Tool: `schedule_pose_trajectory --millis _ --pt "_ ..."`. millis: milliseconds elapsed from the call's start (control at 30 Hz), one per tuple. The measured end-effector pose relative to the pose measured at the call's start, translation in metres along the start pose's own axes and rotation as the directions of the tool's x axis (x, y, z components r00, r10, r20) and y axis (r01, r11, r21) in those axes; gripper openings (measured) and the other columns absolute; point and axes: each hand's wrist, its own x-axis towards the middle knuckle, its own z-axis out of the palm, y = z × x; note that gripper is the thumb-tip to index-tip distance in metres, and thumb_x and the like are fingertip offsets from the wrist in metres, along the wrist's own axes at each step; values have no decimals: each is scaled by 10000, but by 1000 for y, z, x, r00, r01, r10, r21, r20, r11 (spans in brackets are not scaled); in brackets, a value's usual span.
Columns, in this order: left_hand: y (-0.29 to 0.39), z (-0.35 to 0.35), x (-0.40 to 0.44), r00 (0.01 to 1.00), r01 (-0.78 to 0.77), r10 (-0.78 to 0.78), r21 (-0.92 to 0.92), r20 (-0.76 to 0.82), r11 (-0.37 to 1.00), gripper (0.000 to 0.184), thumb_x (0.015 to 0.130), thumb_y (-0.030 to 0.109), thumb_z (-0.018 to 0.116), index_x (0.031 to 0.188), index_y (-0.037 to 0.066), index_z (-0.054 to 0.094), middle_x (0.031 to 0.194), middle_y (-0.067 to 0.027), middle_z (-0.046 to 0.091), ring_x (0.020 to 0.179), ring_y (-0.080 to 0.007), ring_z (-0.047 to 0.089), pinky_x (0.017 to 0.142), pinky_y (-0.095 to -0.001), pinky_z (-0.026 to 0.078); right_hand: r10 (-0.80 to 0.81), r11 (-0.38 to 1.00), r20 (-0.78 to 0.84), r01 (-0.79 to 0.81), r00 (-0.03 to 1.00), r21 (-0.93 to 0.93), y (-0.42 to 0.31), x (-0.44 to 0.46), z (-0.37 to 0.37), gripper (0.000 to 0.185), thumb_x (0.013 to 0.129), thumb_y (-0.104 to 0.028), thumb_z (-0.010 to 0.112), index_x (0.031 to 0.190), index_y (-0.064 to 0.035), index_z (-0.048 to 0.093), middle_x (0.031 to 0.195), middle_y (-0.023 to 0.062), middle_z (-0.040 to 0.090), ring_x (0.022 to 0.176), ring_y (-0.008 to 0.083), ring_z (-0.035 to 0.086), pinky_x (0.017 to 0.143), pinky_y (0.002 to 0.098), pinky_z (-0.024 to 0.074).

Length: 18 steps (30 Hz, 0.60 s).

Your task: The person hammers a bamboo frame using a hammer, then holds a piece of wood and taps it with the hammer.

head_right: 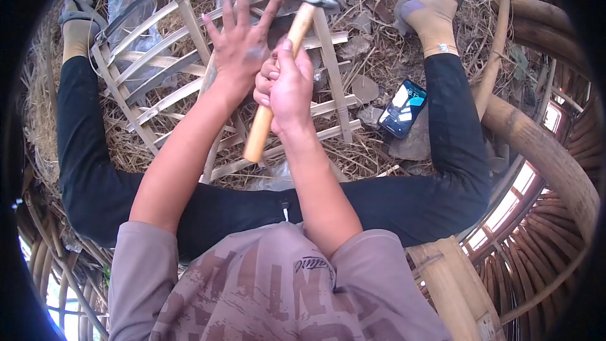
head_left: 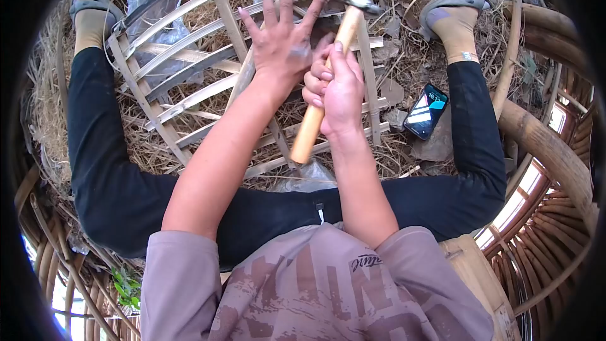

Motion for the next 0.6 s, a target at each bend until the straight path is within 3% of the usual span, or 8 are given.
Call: schedule_pose_trajectory --millis 100,133,300,367,433,500,567,600 --pt "3 -7 -2 1000 -2 1 -74 -11 997 773 882 661 606 1585 457 357 1693 -222 172 1522 -508 195 1096 -833 149 -281 952 -283 305 917 41 -8 -2 6 219 1135 -316 368 1025 -133 418 702 -40 371 494 49 324 393 216 282" --pt "4 -9 -3 1000 2 -2 -67 -1 998 770 884 661 605 1584 456 358 1693 -222 171 1523 -508 195 1098 -831 152 -295 942 -309 329 904 66 -17 2 1 232 1129 -358 401 1020 -155 377 674 -49 382 439 47 329 355 220 270" --pt "5 -14 -1 1000 11 -11 -26 -5 1000 771 901 677 581 1595 463 324 1691 -192 182 1511 -476 240 1105 -814 209 -291 905 -73 250 954 -345 -62 -17 -32 308 1128 -409 404 988 -136 424 647 -53 392 447 29 361 369 201 300" --pt "3 -12 -1 1000 4 -4 -36 -21 999 785 898 675 582 1602 437 327 1689 -202 186 1516 -485 223 1099 -820 199 -409 633 64 334 910 -699 -74 -23 -35 322 1137 -397 378 996 -118 456 657 -61 387 486 8 348 391 180 280" --pt "6 -12 0 1000 6 -6 -52 -5 999 807 893 676 583 1610 406 329 1694 -219 164 1524 -501 196 1107 -824 164 -558 419 142 425 817 -802 -57 -19 -37 326 1138 -393 371 996 -109 446 664 -57 399 489 8 348 401 182 292" --pt "8 -13 0 1000 17 -17 -53 1 998 834 889 686 580 1620 382 316 1695 -218 163 1526 -498 193 1106 -824 165 -562 615 71 474 824 -629 -24 -17 -27 318 1135 -400 373 1028 -106 430 679 -49 398 485 21 357 403 180 303" --pt "5 -12 1 1000 16 -17 -46 -24 999 850 884 689 585 1622 364 317 1693 -211 176 1519 -493 213 1096 -824 187 -401 835 -59 339 914 -434 -10 -21 -14 304 1135 -392 375 1044 -105 421 684 -36 395 477 27 356 392 186 301" --pt "5 -11 1 999 11 -13 -49 -48 999 852 880 686 590 1620 357 325 1690 -205 190 1511 -489 234 1087 -824 207 -359 868 -106 290 927 -404 -5 -20 -10 290 1135 -381 370 1055 -106 413 685 -25 394 470 32 356 383 192 303"
